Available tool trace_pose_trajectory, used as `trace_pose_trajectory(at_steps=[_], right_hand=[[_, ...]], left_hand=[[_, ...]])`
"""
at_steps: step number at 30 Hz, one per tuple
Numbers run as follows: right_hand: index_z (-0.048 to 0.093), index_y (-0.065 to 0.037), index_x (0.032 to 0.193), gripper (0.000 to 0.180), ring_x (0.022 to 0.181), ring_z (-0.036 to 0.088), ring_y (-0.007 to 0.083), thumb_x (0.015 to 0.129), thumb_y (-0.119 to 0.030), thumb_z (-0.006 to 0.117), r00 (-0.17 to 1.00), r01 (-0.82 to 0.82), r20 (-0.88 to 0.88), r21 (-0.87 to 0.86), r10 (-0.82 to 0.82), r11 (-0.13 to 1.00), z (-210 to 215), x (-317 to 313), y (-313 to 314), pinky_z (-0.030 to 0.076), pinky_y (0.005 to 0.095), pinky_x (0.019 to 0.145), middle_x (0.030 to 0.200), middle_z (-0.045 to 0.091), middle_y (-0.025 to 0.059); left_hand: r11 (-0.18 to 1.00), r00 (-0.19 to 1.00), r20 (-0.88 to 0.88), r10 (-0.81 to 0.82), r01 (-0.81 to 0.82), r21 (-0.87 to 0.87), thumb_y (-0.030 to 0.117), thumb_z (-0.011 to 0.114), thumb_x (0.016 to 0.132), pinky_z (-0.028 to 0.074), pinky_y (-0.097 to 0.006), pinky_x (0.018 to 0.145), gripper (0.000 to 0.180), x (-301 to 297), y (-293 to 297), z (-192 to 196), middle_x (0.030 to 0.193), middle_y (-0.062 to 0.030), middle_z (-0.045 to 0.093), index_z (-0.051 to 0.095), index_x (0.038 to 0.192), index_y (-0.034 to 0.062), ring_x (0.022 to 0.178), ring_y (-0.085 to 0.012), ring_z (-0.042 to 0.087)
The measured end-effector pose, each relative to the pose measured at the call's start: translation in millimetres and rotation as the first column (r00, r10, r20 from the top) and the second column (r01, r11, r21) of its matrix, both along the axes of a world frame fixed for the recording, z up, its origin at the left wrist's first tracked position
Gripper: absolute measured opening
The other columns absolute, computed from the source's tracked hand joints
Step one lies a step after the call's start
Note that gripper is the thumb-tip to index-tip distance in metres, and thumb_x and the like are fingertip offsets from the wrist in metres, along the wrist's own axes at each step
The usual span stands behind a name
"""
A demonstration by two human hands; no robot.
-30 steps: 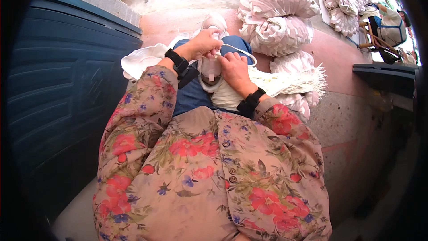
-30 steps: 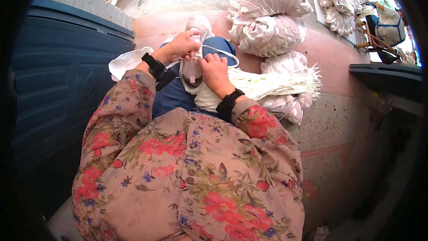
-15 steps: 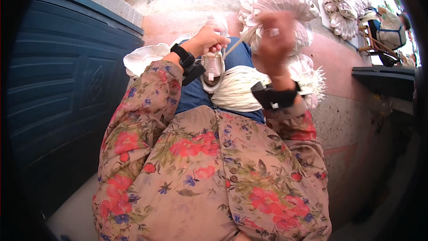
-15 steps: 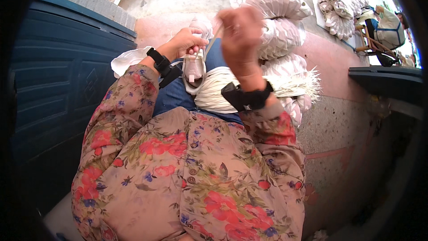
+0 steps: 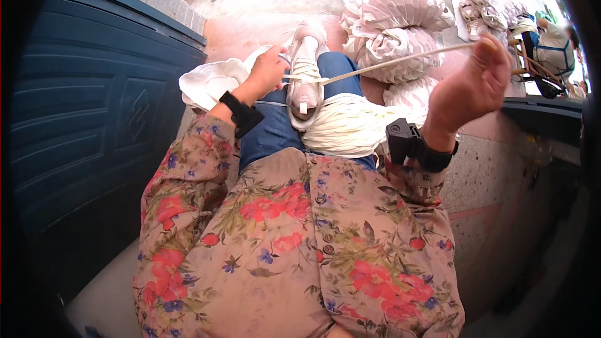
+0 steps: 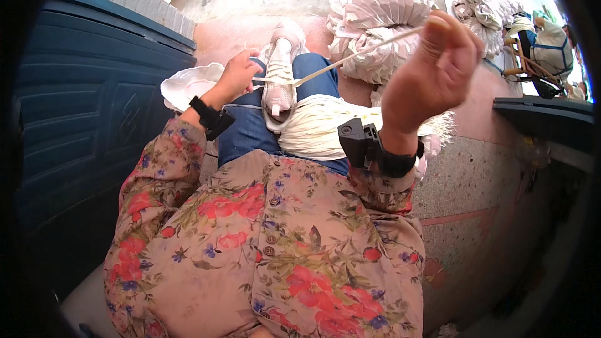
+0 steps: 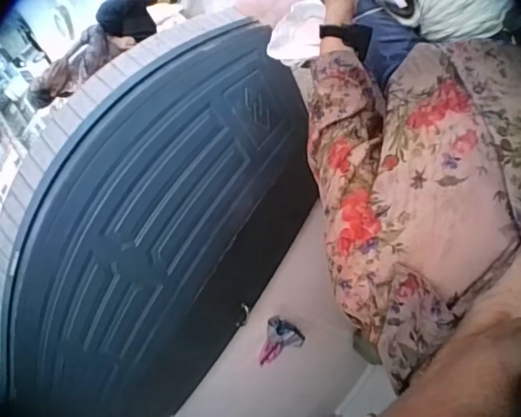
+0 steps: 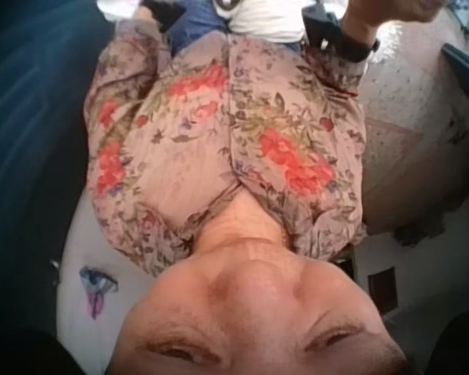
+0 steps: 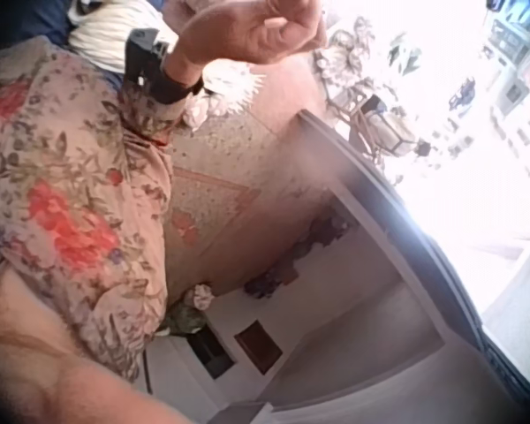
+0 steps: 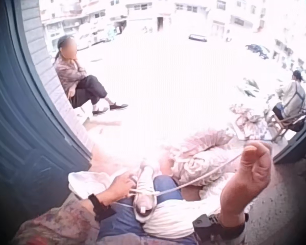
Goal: The recorder is tying white shoe laces through components or onto bundles.
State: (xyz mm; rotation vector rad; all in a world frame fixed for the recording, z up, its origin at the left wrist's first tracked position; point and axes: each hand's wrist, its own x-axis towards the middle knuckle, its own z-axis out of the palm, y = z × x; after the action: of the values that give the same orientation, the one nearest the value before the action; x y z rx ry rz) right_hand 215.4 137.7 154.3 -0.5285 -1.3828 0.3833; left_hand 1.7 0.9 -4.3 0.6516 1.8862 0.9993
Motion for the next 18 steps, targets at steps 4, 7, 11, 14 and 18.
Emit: trace_pose_trajectory(at_steps=[4, 7, 11, 14, 18], right_hand=[[0.06, 0.0, 0.083, 0.014, 0.076, 0.052, 0.012, 0.082, -0.015, 0.058, 0.996, -0.065, -0.072, -0.08, 0.059, 0.995, 4.7, 4.6, 10.5, 0.041, 0.0227, 0.073, 0.082, 0.055, 0.0044], [0.059, 0.0, 0.085, 0.017, 0.072, 0.054, 0.0129, 0.083, -0.017, 0.057, 0.966, -0.238, -0.147, -0.181, 0.213, 0.954, -8.0, -2.6, 20.5, 0.045, 0.0235, 0.069, 0.078, 0.056, 0.0056], [0.058, -0.003, 0.086, 0.022, 0.057, 0.057, 0.0111, 0.089, -0.022, 0.047, 0.486, -0.677, -0.306, -0.724, 0.818, 0.131, -49.2, -18.3, 3.8, 0.048, 0.0247, 0.051, 0.072, 0.058, 0.0054], [0.058, -0.002, 0.078, 0.022, 0.056, 0.057, 0.0114, 0.086, -0.02, 0.047, 0.279, -0.236, 0.011, -0.969, 0.96, 0.079, -105.1, -49.2, -40.8, 0.046, 0.0269, 0.05, 0.063, 0.059, 0.0069], [0.06, -0.002, 0.076, 0.022, 0.062, 0.06, 0.028, 0.08, -0.02, 0.048, 0.157, -0.22, 0.488, -0.83, 0.858, 0.513, -173.7, -73.4, -75.8, 0.046, 0.0374, 0.057, 0.061, 0.058, 0.0164]], left_hand=[[0.993, 0.968, -0.235, -0.087, 0.104, 0.062, 0.003, 0.045, 0.077, 0.044, -0.029, 0.039, 0.036, 4.4, -17.8, -10.0, 0.081, -0.0118, 0.06, 0.044, 0.113, 0.0, 0.043, -0.0168, 0.053], [0.978, 0.917, -0.345, -0.202, 0.207, -0.023, 0.003, 0.047, 0.077, 0.047, -0.034, 0.051, 0.037, 7.1, -20.4, -18.9, 0.08, -0.0156, 0.06, 0.043, 0.114, 0.003, 0.055, -0.0262, 0.058], [0.935, 0.801, -0.529, -0.281, 0.352, 0.035, 0.005, 0.049, 0.077, 0.044, -0.042, 0.069, 0.036, 2.0, -20.4, -27.6, 0.081, -0.0233, 0.058, 0.044, 0.112, 0.0047, 0.08, -0.0388, 0.055], [0.959, 0.856, -0.465, -0.225, 0.279, 0.049, 0.008, 0.052, 0.077, 0.046, -0.037, 0.064, 0.033, -1.9, -20.7, -32.9, 0.074, -0.0172, 0.059, 0.048, 0.109, -0.0014, 0.067, -0.0329, 0.057], [0.917, 0.715, -0.68, -0.16, 0.362, 0.165, 0.012, 0.053, 0.075, 0.046, -0.038, 0.063, 0.025, -1.7, -26.1, -34.7, 0.076, -0.0188, 0.059, 0.056, 0.097, -0.0009, 0.065, -0.0339, 0.058]])
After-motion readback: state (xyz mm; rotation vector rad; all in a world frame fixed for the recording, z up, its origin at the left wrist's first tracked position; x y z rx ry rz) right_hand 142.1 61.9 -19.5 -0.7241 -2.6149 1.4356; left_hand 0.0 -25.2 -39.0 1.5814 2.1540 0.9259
